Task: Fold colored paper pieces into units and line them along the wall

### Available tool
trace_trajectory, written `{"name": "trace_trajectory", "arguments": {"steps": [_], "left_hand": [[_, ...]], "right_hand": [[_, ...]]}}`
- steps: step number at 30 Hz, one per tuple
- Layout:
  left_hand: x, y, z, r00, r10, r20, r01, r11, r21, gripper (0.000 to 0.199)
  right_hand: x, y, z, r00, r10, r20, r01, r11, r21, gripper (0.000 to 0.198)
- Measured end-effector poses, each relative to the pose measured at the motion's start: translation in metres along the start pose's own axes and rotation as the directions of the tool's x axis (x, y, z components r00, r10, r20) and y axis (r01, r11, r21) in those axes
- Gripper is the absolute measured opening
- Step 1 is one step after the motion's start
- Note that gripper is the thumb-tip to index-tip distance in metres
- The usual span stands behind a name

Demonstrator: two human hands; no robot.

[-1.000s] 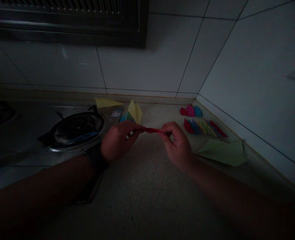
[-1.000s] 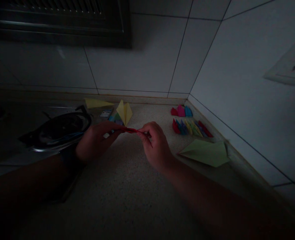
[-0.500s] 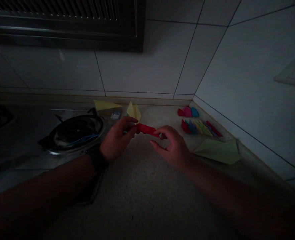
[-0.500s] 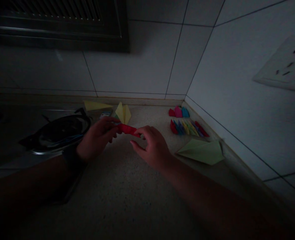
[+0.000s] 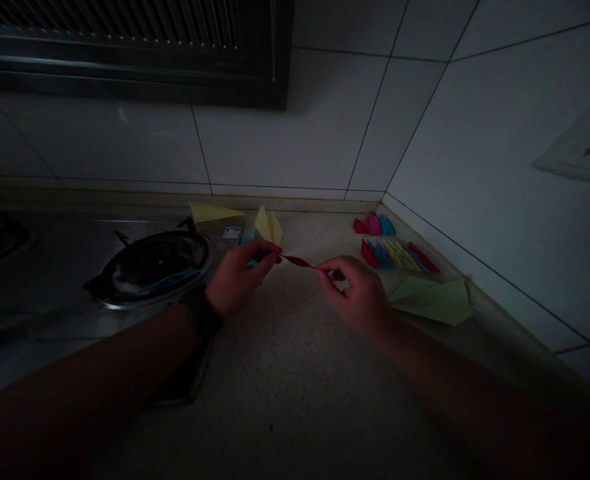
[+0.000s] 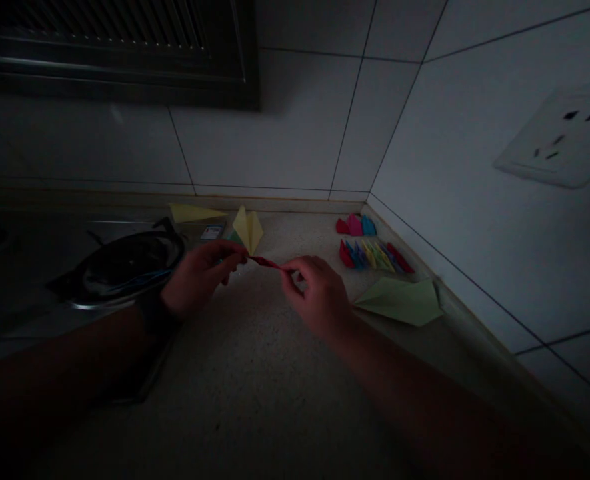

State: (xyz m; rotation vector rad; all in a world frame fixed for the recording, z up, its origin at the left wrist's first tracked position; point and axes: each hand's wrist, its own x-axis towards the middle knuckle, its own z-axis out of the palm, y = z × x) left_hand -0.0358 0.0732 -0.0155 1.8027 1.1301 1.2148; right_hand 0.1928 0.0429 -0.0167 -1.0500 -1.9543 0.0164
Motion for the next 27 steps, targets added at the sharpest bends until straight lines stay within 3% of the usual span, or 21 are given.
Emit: {"name": "trace_trajectory", "arguments": {"steps": [5, 8, 15, 21, 27], "left_hand": [[0.001, 0.002, -0.001, 1.000, -0.018, 0.001, 0.018, 1.000, 0.009, 0.024], [0.002, 0.002, -0.001, 1.000, -0.003, -0.016, 0.003, 1.000, 0.002, 0.023], [0.004, -0.005, -0.001, 0.999, -0.031, 0.011, 0.031, 0.998, -0.052, 0.021], [0.004, -0.003, 0.001, 0.998, -0.037, 0.041, 0.039, 0.998, -0.050, 0.024], [0.004, -0.003, 0.001, 0.997, -0.053, 0.060, 0.063, 0.980, -0.188, 0.060]], "right_hand": [[0.002, -0.002, -0.007, 0.985, -0.171, -0.004, 0.171, 0.983, -0.062, 0.008], [0.001, -0.006, -0.009, 0.957, -0.278, 0.085, 0.286, 0.952, -0.106, 0.009], [0.002, -0.015, -0.016, 0.878, -0.380, 0.291, 0.451, 0.861, -0.236, 0.013], [0.001, -0.017, -0.018, 0.848, -0.388, 0.361, 0.481, 0.849, -0.219, 0.015], [0.005, -0.019, -0.025, 0.891, -0.322, 0.322, 0.399, 0.892, -0.211, 0.021]]}}
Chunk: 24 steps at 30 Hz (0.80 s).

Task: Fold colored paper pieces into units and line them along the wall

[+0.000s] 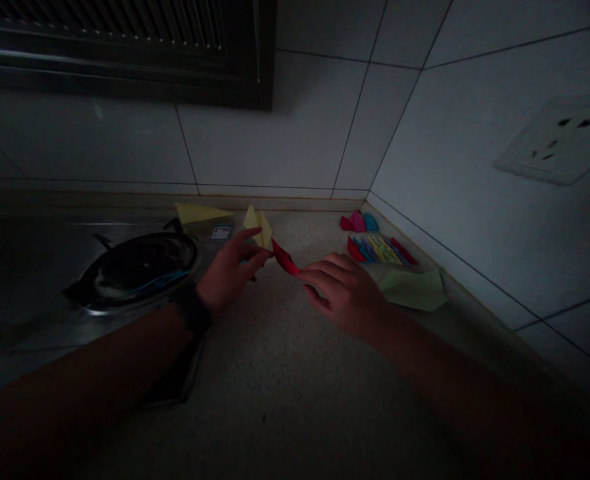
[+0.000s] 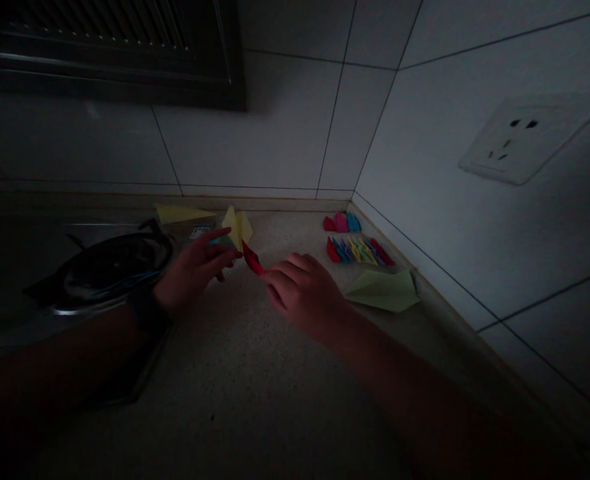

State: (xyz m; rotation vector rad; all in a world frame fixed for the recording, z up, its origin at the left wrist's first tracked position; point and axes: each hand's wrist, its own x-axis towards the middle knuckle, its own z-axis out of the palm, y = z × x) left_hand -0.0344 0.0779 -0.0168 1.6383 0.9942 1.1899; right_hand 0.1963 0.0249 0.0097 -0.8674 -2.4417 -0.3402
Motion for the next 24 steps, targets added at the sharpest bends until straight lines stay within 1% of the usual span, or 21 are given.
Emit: {"name": "trace_trajectory", "arguments": {"steps": [4, 7, 10, 12, 15, 18, 21, 24], "left_hand": [[-0.001, -0.002, -0.001, 0.999, 0.013, 0.041, -0.014, 1.000, 0.018, 0.055], [-0.002, -0.001, -0.001, 0.997, 0.029, 0.072, -0.036, 0.994, 0.102, 0.048], [-0.004, 0.003, 0.000, 0.994, 0.043, 0.098, -0.062, 0.978, 0.200, 0.038], [-0.005, 0.006, 0.001, 0.992, 0.035, 0.120, -0.065, 0.963, 0.260, 0.032], [-0.007, 0.010, 0.002, 0.987, 0.019, 0.158, -0.070, 0.943, 0.326, 0.026], [-0.009, 0.013, 0.003, 0.977, 0.008, 0.212, -0.083, 0.934, 0.348, 0.024], [-0.010, 0.014, 0.004, 0.965, -0.029, 0.259, -0.069, 0.930, 0.360, 0.025], [-0.011, 0.014, 0.004, 0.958, -0.054, 0.281, -0.064, 0.917, 0.395, 0.026]], "right_hand": [[0.002, 0.001, -0.019, 0.997, 0.080, -0.020, -0.080, 0.997, -0.010, 0.030], [-0.004, 0.006, -0.037, 0.986, 0.167, -0.021, -0.168, 0.979, -0.113, 0.043], [-0.020, 0.018, -0.045, 0.964, 0.265, -0.008, -0.260, 0.943, -0.206, 0.052], [-0.032, 0.029, -0.042, 0.944, 0.330, 0.017, -0.315, 0.914, -0.254, 0.053], [-0.044, 0.043, -0.033, 0.907, 0.403, 0.121, -0.346, 0.878, -0.331, 0.051], [-0.048, 0.051, -0.027, 0.881, 0.430, 0.196, -0.337, 0.862, -0.379, 0.048], [-0.048, 0.054, -0.025, 0.869, 0.444, 0.217, -0.333, 0.851, -0.405, 0.043], [-0.047, 0.055, -0.024, 0.860, 0.456, 0.228, -0.337, 0.844, -0.417, 0.040]]}}
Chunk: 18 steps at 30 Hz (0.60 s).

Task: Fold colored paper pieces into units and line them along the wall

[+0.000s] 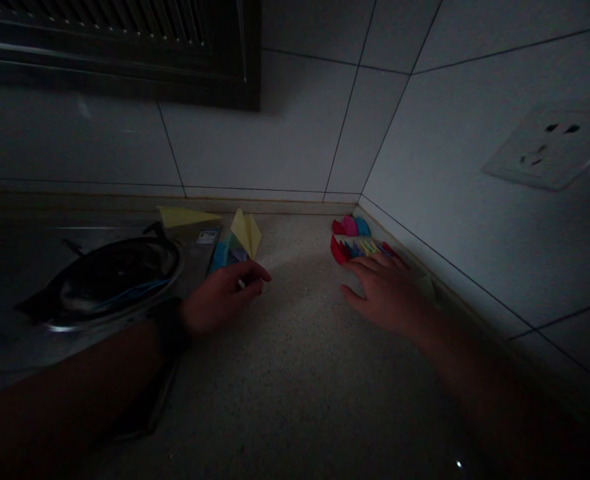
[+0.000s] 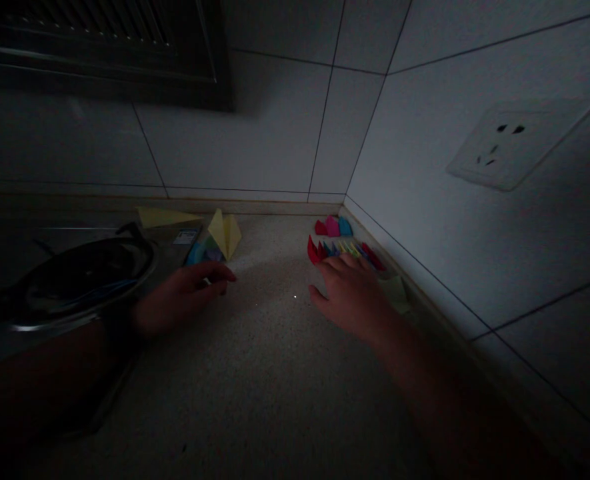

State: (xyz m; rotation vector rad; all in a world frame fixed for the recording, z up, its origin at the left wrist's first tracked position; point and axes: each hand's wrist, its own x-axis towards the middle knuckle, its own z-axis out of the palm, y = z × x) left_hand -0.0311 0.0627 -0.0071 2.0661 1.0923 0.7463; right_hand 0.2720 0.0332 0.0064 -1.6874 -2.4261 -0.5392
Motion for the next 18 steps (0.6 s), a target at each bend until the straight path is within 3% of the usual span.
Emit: {"name": "trace_trajectory", "arguments": {"steps": [18], "left_hand": [[-0.002, 0.001, -0.001, 0.999, 0.037, 0.032, -0.039, 0.996, 0.079, 0.022]], "right_hand": [[0.004, 0.002, 0.015, 0.999, 0.034, 0.028, -0.034, 0.999, 0.007, 0.037]]}}
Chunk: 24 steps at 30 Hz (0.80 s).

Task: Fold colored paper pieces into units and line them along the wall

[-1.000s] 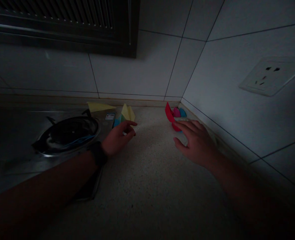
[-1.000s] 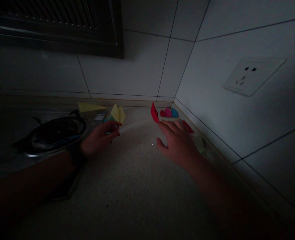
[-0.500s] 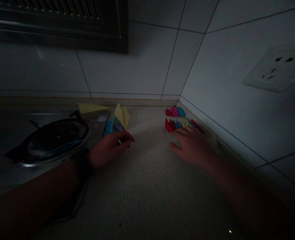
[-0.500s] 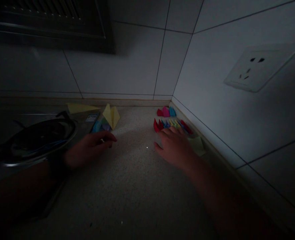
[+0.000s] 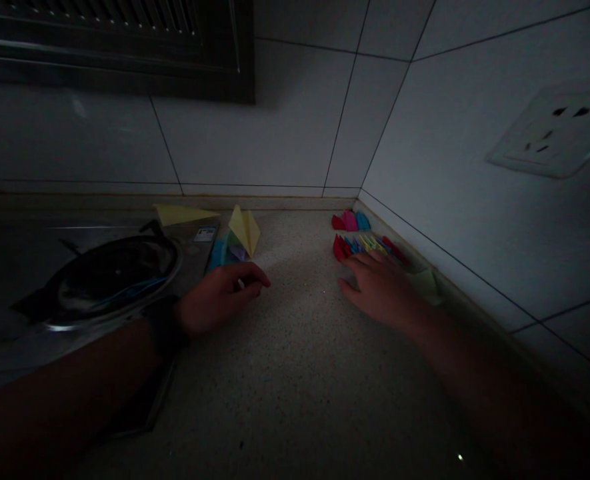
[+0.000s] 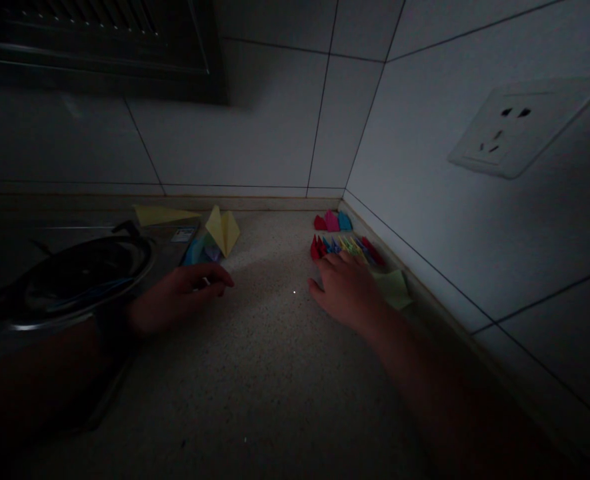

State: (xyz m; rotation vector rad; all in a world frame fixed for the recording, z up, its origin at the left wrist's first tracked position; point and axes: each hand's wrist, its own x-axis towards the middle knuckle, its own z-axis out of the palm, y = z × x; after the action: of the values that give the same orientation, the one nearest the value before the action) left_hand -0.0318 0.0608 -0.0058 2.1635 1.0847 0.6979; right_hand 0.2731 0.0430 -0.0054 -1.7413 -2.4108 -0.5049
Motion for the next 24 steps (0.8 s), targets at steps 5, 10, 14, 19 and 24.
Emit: {"name": "trace_trajectory", "arguments": {"steps": [5, 10, 14, 19, 24], "left_hand": [[-0.0006, 0.0011, -0.0003, 1.000, -0.006, 0.011, 0.006, 1.000, -0.014, 0.021], [0.0003, -0.0002, -0.0005, 1.000, 0.010, 0.029, -0.010, 1.000, 0.009, 0.021], [0.0000, -0.0013, -0.0002, 0.999, 0.019, 0.033, -0.019, 1.000, -0.005, 0.021], [-0.0008, -0.0017, -0.0001, 0.999, 0.032, 0.039, -0.033, 0.999, 0.033, 0.020], [-0.0007, -0.0016, -0.0003, 0.998, 0.001, 0.061, -0.002, 1.000, 0.020, 0.022]], "right_hand": [[0.0009, -0.0022, -0.0016, 1.000, 0.016, 0.008, -0.016, 1.000, -0.008, 0.038], [0.0004, -0.0032, -0.0033, 1.000, 0.010, 0.011, -0.010, 1.000, -0.001, 0.036], [0.0005, -0.0027, -0.0017, 1.000, 0.014, 0.016, -0.014, 1.000, 0.005, 0.033], [0.0003, -0.0016, -0.0003, 1.000, 0.024, 0.007, -0.024, 1.000, 0.011, 0.034], [0.0001, -0.0021, -0.0004, 0.999, 0.046, -0.003, -0.046, 0.999, -0.028, 0.034]]}}
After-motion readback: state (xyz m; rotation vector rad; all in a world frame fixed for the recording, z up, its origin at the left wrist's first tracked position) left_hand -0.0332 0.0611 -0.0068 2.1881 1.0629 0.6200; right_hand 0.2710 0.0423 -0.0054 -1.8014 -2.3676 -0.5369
